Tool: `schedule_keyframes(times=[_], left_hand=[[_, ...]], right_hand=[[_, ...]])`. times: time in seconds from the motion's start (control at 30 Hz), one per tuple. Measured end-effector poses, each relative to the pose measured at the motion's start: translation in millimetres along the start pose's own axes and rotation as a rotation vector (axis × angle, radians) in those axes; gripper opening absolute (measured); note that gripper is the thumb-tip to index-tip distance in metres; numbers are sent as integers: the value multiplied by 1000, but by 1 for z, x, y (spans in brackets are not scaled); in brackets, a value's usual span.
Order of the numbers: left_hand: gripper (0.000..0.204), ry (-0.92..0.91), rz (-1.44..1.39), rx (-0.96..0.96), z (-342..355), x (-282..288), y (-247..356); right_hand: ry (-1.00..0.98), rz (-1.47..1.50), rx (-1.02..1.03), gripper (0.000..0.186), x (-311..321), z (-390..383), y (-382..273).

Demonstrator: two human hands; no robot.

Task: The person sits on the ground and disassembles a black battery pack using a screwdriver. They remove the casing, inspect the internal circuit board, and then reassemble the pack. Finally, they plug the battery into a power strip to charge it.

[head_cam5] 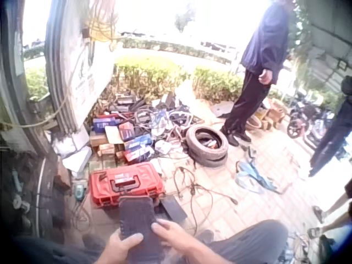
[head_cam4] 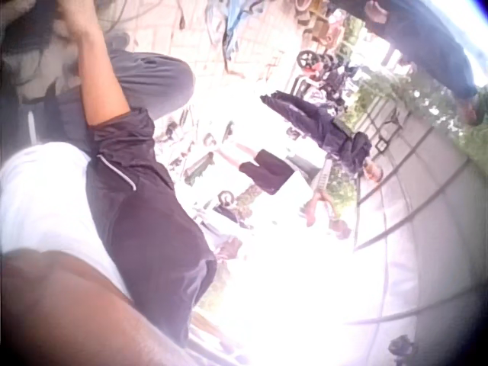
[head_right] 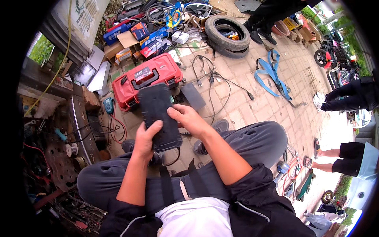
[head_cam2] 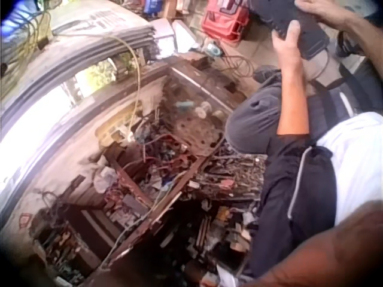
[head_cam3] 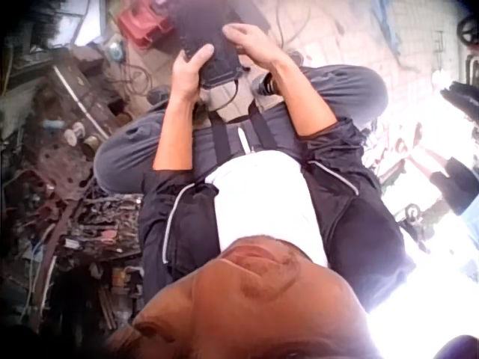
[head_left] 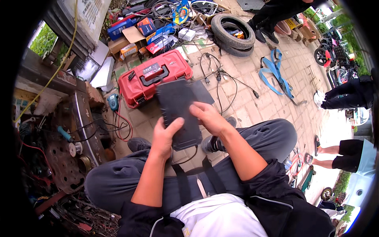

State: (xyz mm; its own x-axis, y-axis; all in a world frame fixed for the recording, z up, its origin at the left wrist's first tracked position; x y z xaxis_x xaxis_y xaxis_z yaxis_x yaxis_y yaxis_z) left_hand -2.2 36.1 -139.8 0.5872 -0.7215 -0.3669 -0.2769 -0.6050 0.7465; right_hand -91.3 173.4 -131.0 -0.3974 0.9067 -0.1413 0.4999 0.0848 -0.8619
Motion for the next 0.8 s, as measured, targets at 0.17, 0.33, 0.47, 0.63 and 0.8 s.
schedule_keyframes(times=[0.17, 0.33, 0.47, 0.63, 0.8], left_hand=[[47, 193, -239, -157, -6, 31, 40], [48, 318, -189, -180, 13, 40, 31], [45, 400, -225, -106, 31, 53, 16], [48, 449, -176, -97, 47, 50, 12], [53, 454, -167, -63, 53, 44, 15]], right_hand=[[302, -259, 357, 34, 8, 121, -6], [507, -634, 607, 20, 23, 222, 8], [480, -822, 799, 14, 6, 262, 11], [444, -971, 888, 13, -3, 297, 13], [308, -1062, 951, 10, -7, 299, 16]])
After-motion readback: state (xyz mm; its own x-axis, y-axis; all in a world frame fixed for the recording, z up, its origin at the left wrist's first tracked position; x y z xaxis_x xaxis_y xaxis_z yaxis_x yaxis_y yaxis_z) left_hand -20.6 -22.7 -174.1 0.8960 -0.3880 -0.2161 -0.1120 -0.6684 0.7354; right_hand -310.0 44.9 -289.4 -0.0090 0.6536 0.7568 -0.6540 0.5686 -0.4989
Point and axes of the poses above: each hand's wrist, its own z-axis towards the middle knuckle, its own x-axis out of the back of the hand, y = z × x, the point moved 4 cm from there along z, towards the middle knuckle, and after that the axes turned 12 degrees about y, right-handed, at the moved point
